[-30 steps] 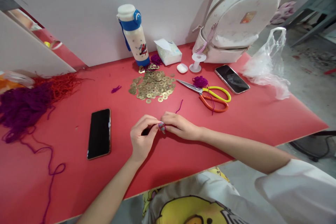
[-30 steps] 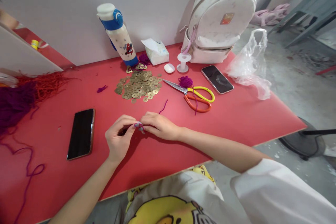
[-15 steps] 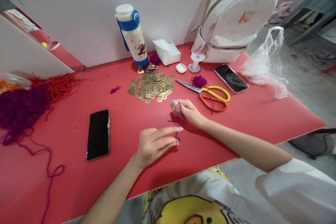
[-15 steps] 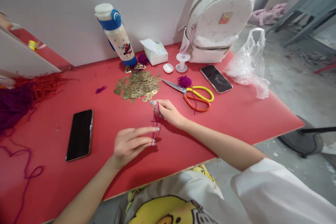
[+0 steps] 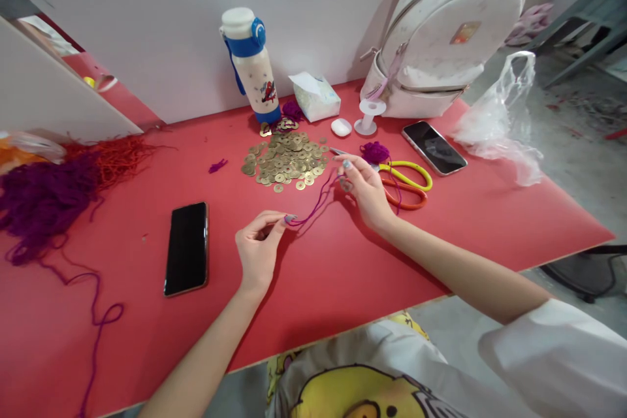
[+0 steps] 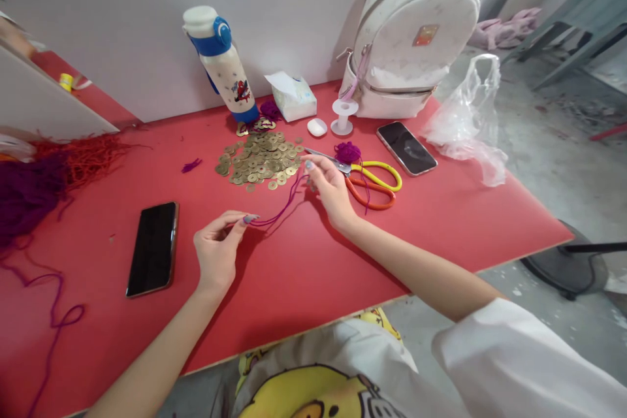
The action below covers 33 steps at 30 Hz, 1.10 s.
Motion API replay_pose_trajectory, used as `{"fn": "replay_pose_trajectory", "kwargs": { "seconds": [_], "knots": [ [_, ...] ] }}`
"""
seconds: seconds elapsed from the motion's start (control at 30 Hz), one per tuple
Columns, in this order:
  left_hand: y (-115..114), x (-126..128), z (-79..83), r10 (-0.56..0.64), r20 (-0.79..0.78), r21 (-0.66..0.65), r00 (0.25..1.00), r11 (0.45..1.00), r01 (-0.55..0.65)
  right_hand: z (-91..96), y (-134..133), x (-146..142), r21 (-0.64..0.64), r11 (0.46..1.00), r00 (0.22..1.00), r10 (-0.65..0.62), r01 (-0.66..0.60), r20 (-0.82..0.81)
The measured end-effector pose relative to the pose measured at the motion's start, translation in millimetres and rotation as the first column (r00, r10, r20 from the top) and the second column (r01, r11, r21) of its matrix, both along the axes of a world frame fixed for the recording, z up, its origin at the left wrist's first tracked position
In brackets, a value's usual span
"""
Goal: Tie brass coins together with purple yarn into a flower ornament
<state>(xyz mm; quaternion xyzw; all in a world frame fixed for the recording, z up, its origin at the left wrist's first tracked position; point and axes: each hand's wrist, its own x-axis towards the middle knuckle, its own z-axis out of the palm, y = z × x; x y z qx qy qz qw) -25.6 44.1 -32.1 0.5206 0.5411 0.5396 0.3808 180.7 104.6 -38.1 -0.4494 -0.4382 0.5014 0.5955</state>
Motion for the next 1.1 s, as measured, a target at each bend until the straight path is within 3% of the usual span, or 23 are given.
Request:
{"fn": "replay_pose_trajectory", "kwargs": {
  "seconds": [0.1, 0.2, 0.3, 0.4, 0.53, 0.63, 0.8, 1.0, 1.1],
  "knots": [
    [3, -1, -7.2, 0.083, 0.053, -0.075, 0.995, 0.994, -0.079, 1.6, -12, -5, 0.247, 0.964, 0.952, 0.016, -0.096, 0.306],
    [2, -1, -9.0, 0.098, 0.065, -0.082, 0.993, 0.992, -0.093, -1.3, -22, -11, 0.379, 0.844, 0.817, 0.114, -0.38, 0.565],
    [0, 1, -5.6, 0.058, 0.065, -0.051, 0.996, 0.997, -0.055, -6.6, -30, -17, 0.312, 0.753, 0.645, 0.189, -0.579, 0.741],
    [-1, 3, -0.8, 0.003, 0.042, -0.035, 0.999, 0.999, -0.001, -10.5, -35, -24, 0.182, 0.728, 0.548, 0.302, -0.661, 0.781],
    [-3, 4, 1.6, -0.025, -0.048, -0.047, 0.999, 0.999, 0.023, -9.0, -36, -28, 0.113, 0.729, 0.639, 0.502, -0.675, 0.583],
    [-3, 4, 0.2, -0.032, -0.144, -0.042, 0.989, 0.999, 0.026, -3.7, -36, -27, 0.123, 0.727, 0.689, 0.562, -0.675, 0.458],
    [0, 4, -2.6, -0.11, -0.283, -0.066, 0.953, 0.993, 0.095, 1.4, -36, -23, 0.242, 0.686, 0.681, 0.489, -0.686, 0.545],
    [0, 5, -2.4, -0.161, -0.279, -0.076, 0.947, 0.987, 0.145, -2.7, -27, -17, 0.257, 0.818, 0.783, 0.325, -0.514, 0.53],
    [-1, 6, -1.3, -0.179, -0.283, -0.082, 0.942, 0.983, 0.162, -3.6, -23, -14, 0.25, 0.848, 0.8, 0.285, -0.467, 0.528]
  ]
}}
